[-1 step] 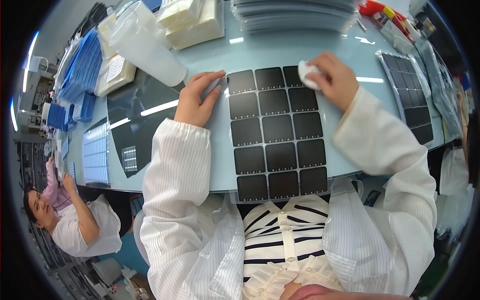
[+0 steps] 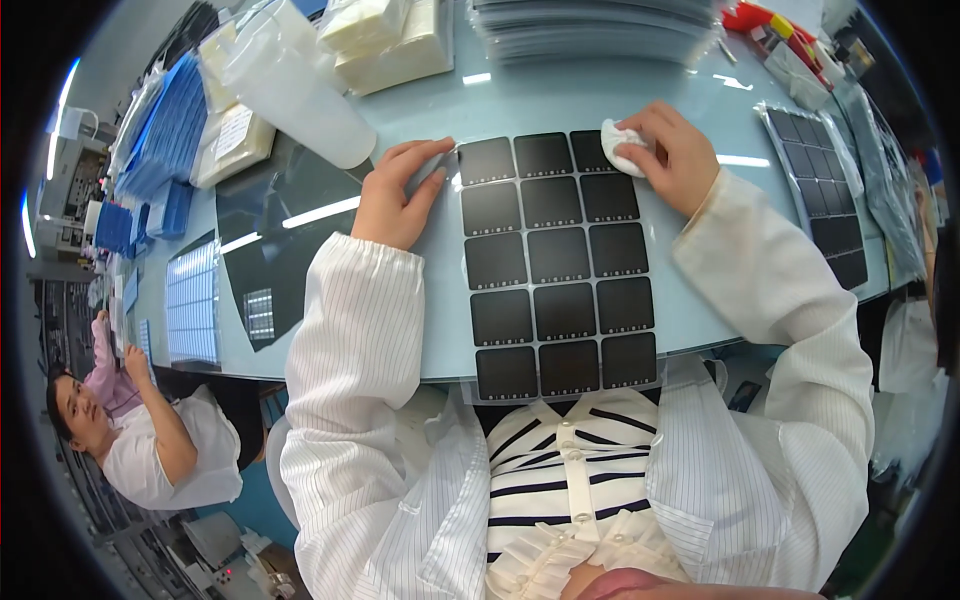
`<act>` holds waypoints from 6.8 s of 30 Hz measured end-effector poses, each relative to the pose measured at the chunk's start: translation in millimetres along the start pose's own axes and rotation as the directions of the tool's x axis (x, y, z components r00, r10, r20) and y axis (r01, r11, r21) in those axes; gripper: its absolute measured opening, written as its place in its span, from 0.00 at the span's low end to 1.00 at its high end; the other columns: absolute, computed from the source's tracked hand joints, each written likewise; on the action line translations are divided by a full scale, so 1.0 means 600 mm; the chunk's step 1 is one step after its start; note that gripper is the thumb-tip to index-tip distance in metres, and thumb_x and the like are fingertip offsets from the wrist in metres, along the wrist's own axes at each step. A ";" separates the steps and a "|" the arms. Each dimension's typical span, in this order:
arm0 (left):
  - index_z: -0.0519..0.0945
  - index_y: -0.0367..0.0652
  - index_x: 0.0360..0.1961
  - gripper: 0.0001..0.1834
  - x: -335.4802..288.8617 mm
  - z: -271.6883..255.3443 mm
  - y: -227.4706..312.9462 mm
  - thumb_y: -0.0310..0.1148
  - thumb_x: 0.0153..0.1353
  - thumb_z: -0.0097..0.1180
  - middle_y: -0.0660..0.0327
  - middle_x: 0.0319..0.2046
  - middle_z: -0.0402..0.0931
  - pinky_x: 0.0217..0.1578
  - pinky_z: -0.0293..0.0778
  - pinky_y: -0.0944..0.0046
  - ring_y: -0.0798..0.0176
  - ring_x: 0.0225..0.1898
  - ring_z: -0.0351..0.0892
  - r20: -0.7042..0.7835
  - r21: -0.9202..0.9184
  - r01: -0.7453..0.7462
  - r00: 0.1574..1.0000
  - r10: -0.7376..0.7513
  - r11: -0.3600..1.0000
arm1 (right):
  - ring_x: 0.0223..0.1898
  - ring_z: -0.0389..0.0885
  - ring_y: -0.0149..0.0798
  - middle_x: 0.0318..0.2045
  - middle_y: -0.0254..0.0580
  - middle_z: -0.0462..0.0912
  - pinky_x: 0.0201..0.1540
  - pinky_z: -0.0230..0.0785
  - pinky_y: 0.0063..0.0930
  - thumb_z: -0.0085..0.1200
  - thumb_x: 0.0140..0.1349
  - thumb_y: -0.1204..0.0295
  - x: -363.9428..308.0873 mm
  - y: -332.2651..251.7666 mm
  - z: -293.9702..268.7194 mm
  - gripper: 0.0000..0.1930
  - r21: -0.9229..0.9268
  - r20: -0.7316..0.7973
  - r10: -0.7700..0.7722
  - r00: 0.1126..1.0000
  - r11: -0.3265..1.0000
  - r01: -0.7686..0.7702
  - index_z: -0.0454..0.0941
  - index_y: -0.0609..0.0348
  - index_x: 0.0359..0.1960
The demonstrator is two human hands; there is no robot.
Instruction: The recorder is inspecting, cleaning, and organizing grid-like electronic components at a manufacturing workbench.
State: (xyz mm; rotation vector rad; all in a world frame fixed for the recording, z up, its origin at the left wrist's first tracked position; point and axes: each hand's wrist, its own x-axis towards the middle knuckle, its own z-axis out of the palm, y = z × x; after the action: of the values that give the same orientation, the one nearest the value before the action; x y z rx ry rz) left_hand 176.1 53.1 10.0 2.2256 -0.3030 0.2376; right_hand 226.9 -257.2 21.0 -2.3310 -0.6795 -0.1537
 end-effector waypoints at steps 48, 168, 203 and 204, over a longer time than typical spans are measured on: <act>0.76 0.49 0.48 0.16 -0.014 -0.008 -0.070 0.30 0.57 0.51 0.54 0.47 0.72 0.52 0.67 0.61 0.54 0.50 0.71 -0.001 0.024 -0.057 0.998 0.057 0.998 | 0.26 0.76 0.45 0.30 0.44 0.73 0.29 0.68 0.29 0.57 0.50 0.76 -0.061 -0.168 0.138 0.11 0.164 0.179 -0.469 0.865 0.881 0.444 0.74 0.62 0.36; 0.80 0.44 0.41 0.12 0.038 0.031 -0.036 0.23 0.54 0.55 0.67 0.25 0.73 0.29 0.69 0.73 0.74 0.25 0.71 -0.232 -0.009 0.049 0.971 -0.050 0.999 | 0.16 0.73 0.26 0.24 0.43 0.81 0.25 0.69 0.18 0.48 0.62 0.71 -0.317 -0.164 0.064 0.13 0.658 0.619 0.367 0.695 0.240 -0.713 0.77 0.72 0.35; 0.79 0.48 0.44 0.18 0.017 -0.011 -0.001 0.18 0.52 0.53 0.71 0.23 0.67 0.27 0.61 0.75 0.76 0.26 0.64 0.183 0.108 0.172 0.965 -0.190 0.979 | 0.21 0.78 0.36 0.23 0.38 0.80 0.21 0.68 0.23 0.66 0.45 0.61 -0.333 -0.097 -0.014 0.16 0.472 0.678 -0.247 0.692 0.868 -0.153 0.80 0.59 0.30; 0.79 0.47 0.44 0.18 0.006 -0.018 -0.005 0.19 0.52 0.53 0.71 0.23 0.68 0.27 0.61 0.75 0.77 0.27 0.65 0.176 0.138 0.185 0.962 -0.207 0.973 | 0.19 0.78 0.37 0.21 0.37 0.79 0.20 0.67 0.23 0.67 0.44 0.60 -0.311 -0.093 -0.041 0.16 0.509 0.580 -0.317 0.750 0.860 -0.030 0.81 0.58 0.30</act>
State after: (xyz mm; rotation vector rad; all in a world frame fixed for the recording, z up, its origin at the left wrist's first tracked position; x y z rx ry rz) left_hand 179.5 62.6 15.4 2.3834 -0.1709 -0.0658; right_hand 40.9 -318.9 18.7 -1.7889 -1.0957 0.7298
